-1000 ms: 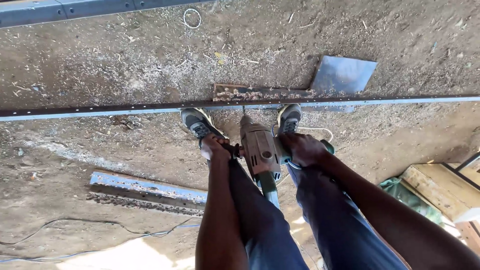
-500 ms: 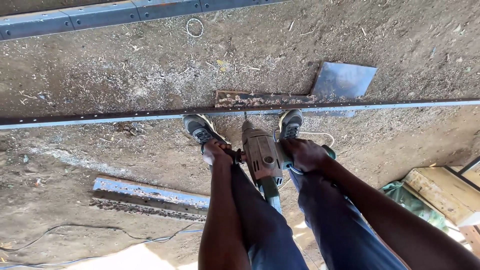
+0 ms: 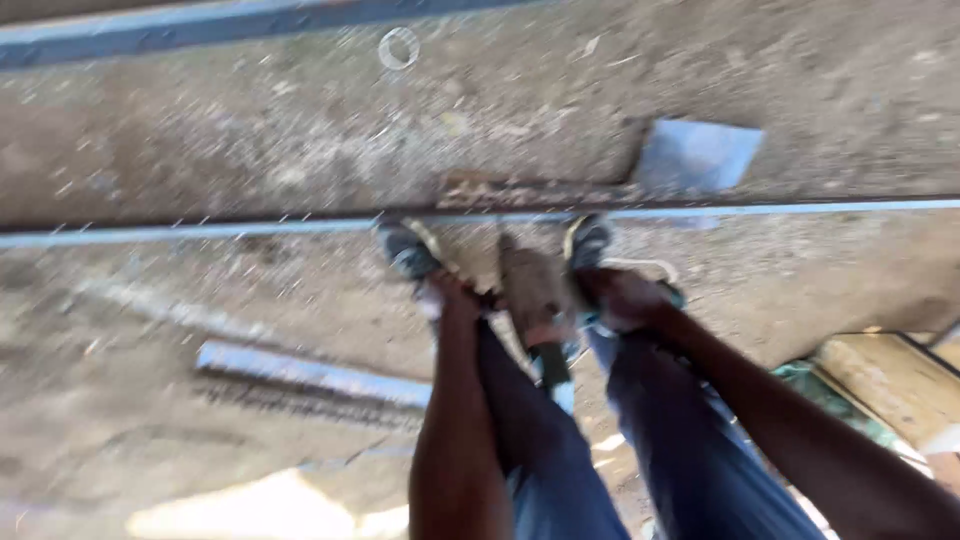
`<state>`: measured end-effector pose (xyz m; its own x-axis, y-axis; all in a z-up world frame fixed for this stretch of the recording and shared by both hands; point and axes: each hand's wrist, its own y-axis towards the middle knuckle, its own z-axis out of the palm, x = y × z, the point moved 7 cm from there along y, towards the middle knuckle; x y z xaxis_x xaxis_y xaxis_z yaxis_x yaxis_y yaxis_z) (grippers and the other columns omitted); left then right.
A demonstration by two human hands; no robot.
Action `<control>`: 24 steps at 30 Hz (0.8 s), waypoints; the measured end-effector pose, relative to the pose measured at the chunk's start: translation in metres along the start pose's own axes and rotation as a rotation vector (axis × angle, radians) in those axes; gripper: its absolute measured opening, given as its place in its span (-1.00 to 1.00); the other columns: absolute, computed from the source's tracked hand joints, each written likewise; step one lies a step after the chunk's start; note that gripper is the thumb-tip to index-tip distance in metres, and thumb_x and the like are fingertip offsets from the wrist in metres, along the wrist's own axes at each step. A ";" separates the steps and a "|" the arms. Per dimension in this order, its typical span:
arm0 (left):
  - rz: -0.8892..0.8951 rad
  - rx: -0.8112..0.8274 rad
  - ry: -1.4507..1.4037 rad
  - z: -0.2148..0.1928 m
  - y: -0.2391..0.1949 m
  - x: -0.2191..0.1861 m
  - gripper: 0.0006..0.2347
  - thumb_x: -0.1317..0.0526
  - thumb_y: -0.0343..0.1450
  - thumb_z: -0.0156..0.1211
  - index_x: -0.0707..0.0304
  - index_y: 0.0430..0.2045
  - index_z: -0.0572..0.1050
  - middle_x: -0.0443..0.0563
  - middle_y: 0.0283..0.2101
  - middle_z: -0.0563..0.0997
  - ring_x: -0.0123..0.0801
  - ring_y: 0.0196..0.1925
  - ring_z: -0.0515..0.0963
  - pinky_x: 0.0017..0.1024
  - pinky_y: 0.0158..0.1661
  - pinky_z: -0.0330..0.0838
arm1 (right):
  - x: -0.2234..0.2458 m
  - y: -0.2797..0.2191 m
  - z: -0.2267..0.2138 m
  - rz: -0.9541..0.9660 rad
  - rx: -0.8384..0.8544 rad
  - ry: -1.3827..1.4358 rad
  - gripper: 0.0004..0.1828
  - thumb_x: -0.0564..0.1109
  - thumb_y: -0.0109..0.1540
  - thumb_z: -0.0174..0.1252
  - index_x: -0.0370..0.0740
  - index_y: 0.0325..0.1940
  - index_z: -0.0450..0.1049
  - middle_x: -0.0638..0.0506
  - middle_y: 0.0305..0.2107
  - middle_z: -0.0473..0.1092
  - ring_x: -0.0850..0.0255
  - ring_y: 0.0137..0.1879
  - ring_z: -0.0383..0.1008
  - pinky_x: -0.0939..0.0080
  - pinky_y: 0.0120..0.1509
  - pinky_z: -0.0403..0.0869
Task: Drilling a series of holes into a metal strip using a handheld power drill
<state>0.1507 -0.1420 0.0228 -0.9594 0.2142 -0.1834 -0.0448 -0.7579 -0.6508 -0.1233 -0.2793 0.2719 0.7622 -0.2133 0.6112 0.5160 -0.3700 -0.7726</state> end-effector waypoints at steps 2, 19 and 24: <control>-0.009 -0.597 0.121 0.001 -0.012 -0.024 -0.82 0.16 0.41 -0.06 0.29 -0.48 0.22 0.20 -0.46 0.30 -0.01 -0.45 0.29 0.01 -0.37 0.17 | 0.008 0.008 0.016 -0.022 0.033 -0.189 -0.28 -0.02 0.09 0.07 -0.34 0.32 0.26 -0.37 -0.18 0.42 -0.41 -0.02 0.47 -0.40 -0.10 0.54; -0.222 -1.382 0.571 0.023 -0.034 -0.035 -0.82 0.24 0.42 0.10 0.46 -0.43 0.50 0.19 -0.68 0.45 -0.02 -0.63 0.54 -0.11 -0.62 0.36 | -0.023 0.007 0.029 -0.069 0.040 -0.584 -0.10 0.05 -0.04 0.29 -0.27 0.35 0.28 -0.16 -0.10 0.48 -0.13 0.03 0.59 -0.17 -0.02 0.65; -0.618 -0.745 0.880 0.110 -0.016 -0.043 -0.51 0.19 0.59 -0.46 0.63 0.15 0.43 0.41 0.11 0.56 0.27 0.35 0.35 -0.13 0.50 0.03 | -0.096 -0.020 0.068 -0.158 0.138 -0.703 -0.48 0.07 0.03 0.16 -0.07 0.06 0.53 -0.08 -0.24 0.53 -0.04 -0.18 0.62 -0.08 -0.09 0.65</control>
<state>0.1616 -0.2067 0.1222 -0.3208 0.9454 0.0577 0.0265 0.0698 -0.9972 -0.1808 -0.1900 0.2169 0.7213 0.4807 0.4986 0.6500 -0.2214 -0.7270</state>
